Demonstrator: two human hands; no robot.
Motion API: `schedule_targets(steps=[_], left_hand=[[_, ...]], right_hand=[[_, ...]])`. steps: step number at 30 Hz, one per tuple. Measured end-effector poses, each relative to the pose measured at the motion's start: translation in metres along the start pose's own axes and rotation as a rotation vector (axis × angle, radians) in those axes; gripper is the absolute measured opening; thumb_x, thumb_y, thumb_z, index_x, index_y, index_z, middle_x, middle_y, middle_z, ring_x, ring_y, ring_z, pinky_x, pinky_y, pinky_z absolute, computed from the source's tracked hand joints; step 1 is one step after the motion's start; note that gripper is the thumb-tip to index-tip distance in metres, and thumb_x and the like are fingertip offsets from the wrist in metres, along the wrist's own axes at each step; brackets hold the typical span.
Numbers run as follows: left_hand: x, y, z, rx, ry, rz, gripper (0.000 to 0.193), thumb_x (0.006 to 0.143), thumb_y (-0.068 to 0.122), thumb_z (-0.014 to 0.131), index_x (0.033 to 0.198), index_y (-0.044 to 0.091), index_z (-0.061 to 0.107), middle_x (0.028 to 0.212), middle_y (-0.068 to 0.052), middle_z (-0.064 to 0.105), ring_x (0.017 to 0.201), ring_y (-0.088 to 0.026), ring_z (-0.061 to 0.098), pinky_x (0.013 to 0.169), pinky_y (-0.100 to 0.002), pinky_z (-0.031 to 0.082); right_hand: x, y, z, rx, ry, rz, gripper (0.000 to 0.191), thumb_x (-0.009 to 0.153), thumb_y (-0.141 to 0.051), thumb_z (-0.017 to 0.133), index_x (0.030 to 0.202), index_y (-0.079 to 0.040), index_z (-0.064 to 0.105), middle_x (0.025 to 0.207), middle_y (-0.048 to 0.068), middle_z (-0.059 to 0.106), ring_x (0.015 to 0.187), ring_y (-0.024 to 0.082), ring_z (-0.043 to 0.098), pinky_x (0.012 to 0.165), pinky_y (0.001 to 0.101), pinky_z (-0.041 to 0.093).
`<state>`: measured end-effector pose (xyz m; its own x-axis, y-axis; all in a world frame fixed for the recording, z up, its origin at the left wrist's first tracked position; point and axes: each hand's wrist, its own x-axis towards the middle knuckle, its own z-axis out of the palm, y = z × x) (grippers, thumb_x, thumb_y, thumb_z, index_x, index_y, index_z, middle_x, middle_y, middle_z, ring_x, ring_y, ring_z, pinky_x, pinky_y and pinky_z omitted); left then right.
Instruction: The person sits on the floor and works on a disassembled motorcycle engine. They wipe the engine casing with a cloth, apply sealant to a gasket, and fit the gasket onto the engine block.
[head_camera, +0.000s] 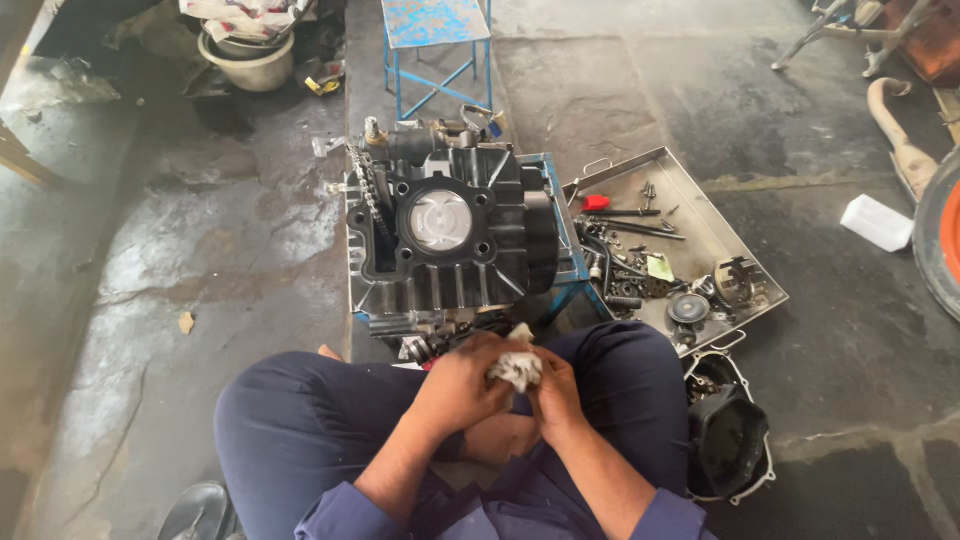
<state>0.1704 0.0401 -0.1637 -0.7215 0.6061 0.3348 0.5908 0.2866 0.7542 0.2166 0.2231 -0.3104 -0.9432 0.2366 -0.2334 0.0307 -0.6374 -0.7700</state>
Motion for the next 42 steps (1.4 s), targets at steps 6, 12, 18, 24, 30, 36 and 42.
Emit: schedule_targets(steps=[6, 12, 18, 24, 30, 36, 42], left_hand=[[-0.002, -0.018, 0.014, -0.052, 0.083, -0.291, 0.035, 0.093, 0.022, 0.062, 0.121, 0.002, 0.054, 0.1, -0.024, 0.071, 0.092, -0.045, 0.07, 0.078, -0.05, 0.054], [-0.009, -0.026, 0.028, -0.199, 0.14, -0.296, 0.037, 0.095, 0.021, 0.056, 0.126, 0.002, 0.051, 0.094, -0.026, 0.073, 0.09, -0.046, 0.07, 0.073, -0.051, 0.054], [-0.006, -0.034, 0.038, -0.033, 0.062, -0.441, 0.037, 0.099, 0.037, 0.066, 0.115, 0.005, 0.059, 0.082, -0.022, 0.075, 0.08, -0.043, 0.072, 0.067, -0.051, 0.053], [-0.004, -0.052, 0.059, 0.301, -0.035, -0.381, 0.04, 0.092, 0.034, 0.064, 0.121, 0.007, 0.059, 0.114, -0.019, 0.07, 0.105, -0.038, 0.066, 0.085, -0.048, 0.052], [0.022, -0.059, 0.081, 0.031, -0.651, -0.659, 0.052, 0.097, 0.044, 0.059, 0.128, 0.003, 0.061, 0.126, -0.019, 0.066, 0.117, -0.033, 0.061, 0.096, -0.044, 0.047], [0.03, -0.06, 0.056, -0.145, -0.621, -0.932, 0.065, 0.102, 0.054, 0.054, 0.135, -0.001, 0.062, 0.138, -0.018, 0.062, 0.128, -0.028, 0.057, 0.107, -0.039, 0.043], [0.01, -0.071, 0.043, -0.237, -0.529, -0.787, 0.06, 0.097, 0.045, 0.062, 0.135, -0.001, 0.064, 0.138, -0.018, 0.063, 0.126, -0.027, 0.06, 0.108, -0.039, 0.046]], right_hand=[[-0.033, -0.031, 0.034, -0.785, -0.418, -0.526, 0.059, 0.108, -0.028, 0.052, 0.155, 0.002, 0.034, 0.149, 0.019, 0.047, 0.139, 0.028, 0.045, 0.115, 0.0361, 0.035], [-0.044, -0.04, 0.051, -0.782, -0.491, -0.364, 0.063, 0.107, -0.028, 0.056, 0.157, 0.0, 0.028, 0.141, 0.015, 0.054, 0.126, 0.021, 0.053, 0.106, 0.0334, 0.043], [-0.041, -0.034, 0.05, -0.842, -0.216, -0.217, 0.045, 0.105, -0.024, 0.06, 0.145, -0.004, 0.053, 0.113, 0.017, 0.069, 0.096, 0.018, 0.062, 0.084, 0.0309, 0.051], [-0.052, -0.042, 0.071, -0.977, -0.105, -0.611, 0.053, 0.09, -0.008, 0.066, 0.14, -0.003, 0.049, 0.133, 0.013, 0.057, 0.107, 0.02, 0.065, 0.081, 0.032, 0.054], [-0.076, -0.052, 0.112, -0.987, -0.281, -0.841, 0.023, 0.089, 0.0, 0.067, 0.112, -0.004, 0.069, 0.125, 0.014, 0.065, 0.11, 0.026, 0.068, 0.089, 0.0347, 0.056], [-0.104, -0.073, 0.123, -1.081, -0.609, -0.832, 0.011, 0.091, -0.004, 0.067, 0.102, -0.005, 0.071, 0.101, 0.01, 0.074, 0.095, 0.027, 0.073, 0.084, 0.0364, 0.056], [-0.059, -0.067, 0.109, -1.063, -0.395, -0.403, 0.014, 0.089, -0.01, 0.068, 0.102, -0.005, 0.074, 0.092, 0.009, 0.077, 0.082, 0.022, 0.075, 0.069, 0.0333, 0.057]])
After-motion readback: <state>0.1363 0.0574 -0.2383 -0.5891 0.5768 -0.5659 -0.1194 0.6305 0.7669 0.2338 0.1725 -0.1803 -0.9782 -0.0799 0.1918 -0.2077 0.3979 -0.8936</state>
